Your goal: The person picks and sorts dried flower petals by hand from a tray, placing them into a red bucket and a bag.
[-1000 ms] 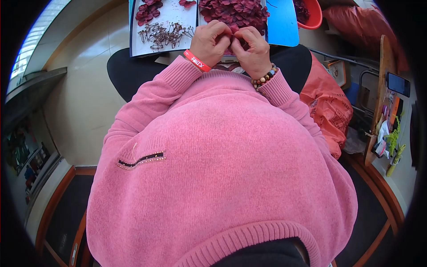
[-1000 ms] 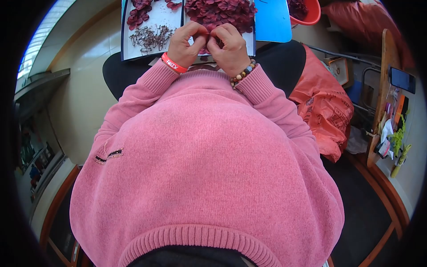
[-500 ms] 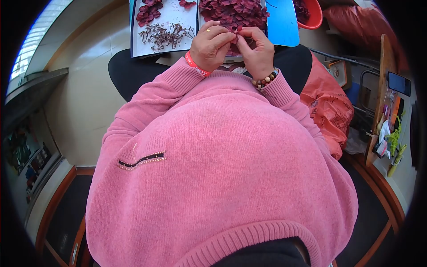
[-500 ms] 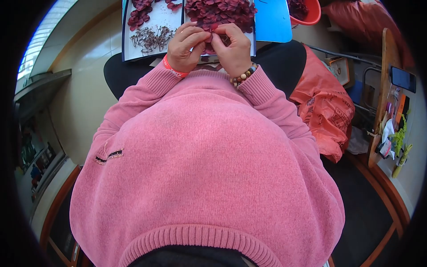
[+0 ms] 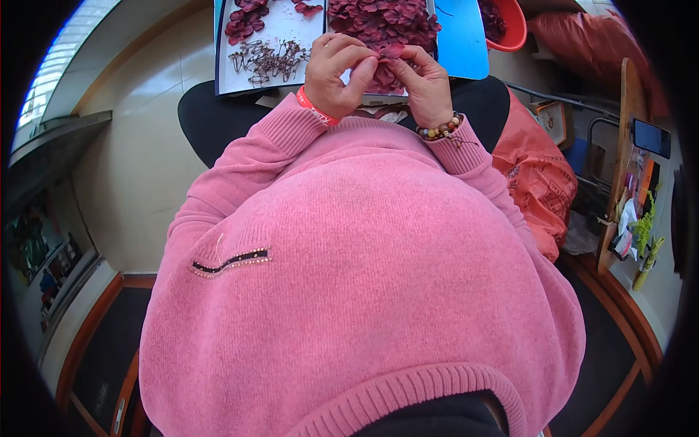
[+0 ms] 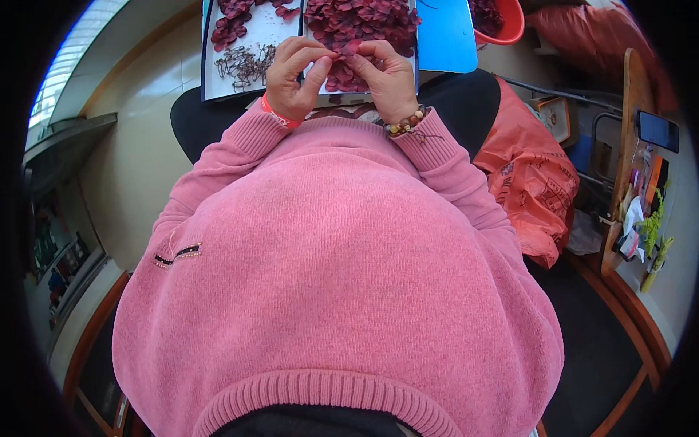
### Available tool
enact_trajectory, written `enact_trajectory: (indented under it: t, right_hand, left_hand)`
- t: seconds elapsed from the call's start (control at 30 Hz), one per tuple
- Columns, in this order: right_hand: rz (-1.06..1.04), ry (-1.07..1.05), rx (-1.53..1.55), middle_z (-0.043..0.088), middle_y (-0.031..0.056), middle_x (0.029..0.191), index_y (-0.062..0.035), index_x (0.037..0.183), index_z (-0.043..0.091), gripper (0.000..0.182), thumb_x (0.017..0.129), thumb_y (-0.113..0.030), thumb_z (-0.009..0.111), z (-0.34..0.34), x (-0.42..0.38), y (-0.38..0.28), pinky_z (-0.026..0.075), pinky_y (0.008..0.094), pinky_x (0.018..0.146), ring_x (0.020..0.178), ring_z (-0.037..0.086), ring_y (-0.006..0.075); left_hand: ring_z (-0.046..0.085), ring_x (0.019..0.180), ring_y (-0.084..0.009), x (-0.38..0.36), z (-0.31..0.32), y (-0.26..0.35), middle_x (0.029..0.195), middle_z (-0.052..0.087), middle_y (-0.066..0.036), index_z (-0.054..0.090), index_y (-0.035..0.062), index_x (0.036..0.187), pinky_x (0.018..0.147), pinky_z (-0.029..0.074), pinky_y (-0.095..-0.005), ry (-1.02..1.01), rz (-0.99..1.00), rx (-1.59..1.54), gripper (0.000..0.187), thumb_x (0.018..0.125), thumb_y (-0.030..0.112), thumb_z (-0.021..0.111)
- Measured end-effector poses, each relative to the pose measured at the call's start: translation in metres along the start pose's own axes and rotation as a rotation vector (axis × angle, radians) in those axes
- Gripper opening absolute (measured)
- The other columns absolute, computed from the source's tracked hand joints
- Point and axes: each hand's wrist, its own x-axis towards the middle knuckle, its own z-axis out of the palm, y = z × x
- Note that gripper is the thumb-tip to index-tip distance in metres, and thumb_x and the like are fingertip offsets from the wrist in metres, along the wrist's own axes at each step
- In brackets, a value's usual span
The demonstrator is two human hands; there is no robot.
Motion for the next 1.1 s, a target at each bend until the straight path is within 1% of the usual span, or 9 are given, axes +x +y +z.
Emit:
enact_trajectory:
  t: [0.17, 0.2, 0.3, 0.33, 0.43, 0.47, 0.67, 0.77, 1.1]
  right_hand:
    - [0.098, 0.07, -0.181, 0.056, -0.0026, 0.072, -0.002, 0.09, 0.06, 0.009, 0.086, -0.01, 0.057, 0.005, -0.001, -0.004, 0.04, 0.0174, 0.054, 0.063, 0.048, 0.0024]
    - [0.108, 0.083, -0.182, 0.056, -0.0027, 0.071, -0.0017, 0.088, 0.06, 0.01, 0.086, -0.011, 0.057, 0.004, -0.001, -0.001, 0.039, 0.0176, 0.053, 0.062, 0.047, 0.0022]
    - [0.157, 0.094, -0.222, 0.055, -0.0019, 0.069, -0.0008, 0.087, 0.059, 0.012, 0.087, -0.011, 0.053, -0.001, 0.002, 0.007, 0.039, 0.0193, 0.051, 0.059, 0.047, 0.0034]
    - [0.203, 0.117, -0.21, 0.056, 0.0002, 0.068, -0.0006, 0.086, 0.059, 0.011, 0.085, -0.009, 0.051, -0.002, 0.002, 0.008, 0.04, 0.0211, 0.047, 0.056, 0.049, 0.0055]
    - [0.206, 0.139, -0.294, 0.057, 0.003, 0.067, 0.0001, 0.086, 0.059, 0.012, 0.083, -0.008, 0.05, 0.0, 0.003, 0.009, 0.041, 0.0226, 0.044, 0.052, 0.051, 0.0082]
    - [0.205, 0.137, -0.315, 0.058, 0.0038, 0.068, 0.0004, 0.086, 0.059, 0.012, 0.082, -0.007, 0.05, 0.0, 0.004, 0.01, 0.041, 0.0228, 0.044, 0.052, 0.052, 0.0089]
    - [0.261, 0.141, -0.354, 0.06, 0.0069, 0.068, 0.002, 0.086, 0.058, 0.014, 0.081, -0.008, 0.049, 0.007, 0.003, 0.006, 0.045, 0.0242, 0.046, 0.052, 0.056, 0.0116]
    - [0.262, 0.139, -0.411, 0.06, 0.0072, 0.067, 0.0025, 0.086, 0.059, 0.015, 0.08, -0.009, 0.05, 0.001, 0.005, 0.012, 0.046, 0.025, 0.046, 0.053, 0.058, 0.0123]
    - [0.278, 0.142, -0.404, 0.06, 0.0075, 0.066, 0.0017, 0.086, 0.059, 0.016, 0.081, -0.008, 0.048, 0.003, 0.004, 0.012, 0.046, 0.0258, 0.045, 0.052, 0.057, 0.0124]
  left_hand:
    - [0.056, 0.065, -0.0204, -0.007, 0.009, -0.011, 0.076, 0.06, -0.007, 0.061, 0.0038, 0.084, 0.063, 0.044, -0.0287, 0.17, -0.373, -0.186, 0.01, 0.074, 0.004, 0.059]
    - [0.056, 0.062, -0.0191, -0.006, 0.01, -0.014, 0.074, 0.059, -0.007, 0.059, 0.0032, 0.085, 0.057, 0.044, -0.0285, 0.205, -0.304, -0.146, 0.011, 0.074, 0.002, 0.058]
    - [0.055, 0.062, -0.0198, -0.006, 0.002, -0.005, 0.071, 0.057, -0.006, 0.058, 0.0041, 0.081, 0.06, 0.043, -0.0287, 0.072, -0.231, -0.127, 0.009, 0.072, 0.002, 0.059]
    - [0.053, 0.068, -0.0149, -0.007, -0.004, 0.0, 0.073, 0.055, -0.005, 0.057, 0.0028, 0.082, 0.067, 0.041, -0.0271, -0.085, -0.164, -0.037, 0.008, 0.074, 0.001, 0.06]
    - [0.052, 0.07, -0.0199, -0.003, -0.007, 0.013, 0.073, 0.054, -0.004, 0.058, 0.0058, 0.08, 0.072, 0.039, -0.031, -0.246, 0.026, 0.066, 0.012, 0.068, 0.006, 0.062]
    - [0.052, 0.073, -0.0219, -0.002, -0.005, 0.014, 0.074, 0.054, -0.003, 0.059, 0.0081, 0.081, 0.077, 0.036, -0.0339, -0.277, 0.011, 0.089, 0.016, 0.066, 0.01, 0.063]
    - [0.053, 0.077, -0.0204, -0.005, 0.002, 0.013, 0.077, 0.054, -0.003, 0.058, 0.0088, 0.086, 0.083, 0.032, -0.0376, -0.309, 0.023, 0.221, 0.018, 0.069, 0.012, 0.063]
    - [0.054, 0.08, -0.0199, -0.001, 0.0, 0.013, 0.079, 0.054, -0.003, 0.058, 0.0096, 0.087, 0.087, 0.03, -0.0396, -0.191, 0.027, 0.209, 0.018, 0.07, 0.014, 0.063]
    - [0.054, 0.081, -0.0193, -0.005, 0.006, 0.011, 0.084, 0.053, -0.002, 0.061, 0.0136, 0.084, 0.09, 0.027, -0.0428, -0.314, 0.077, 0.356, 0.017, 0.068, 0.016, 0.063]
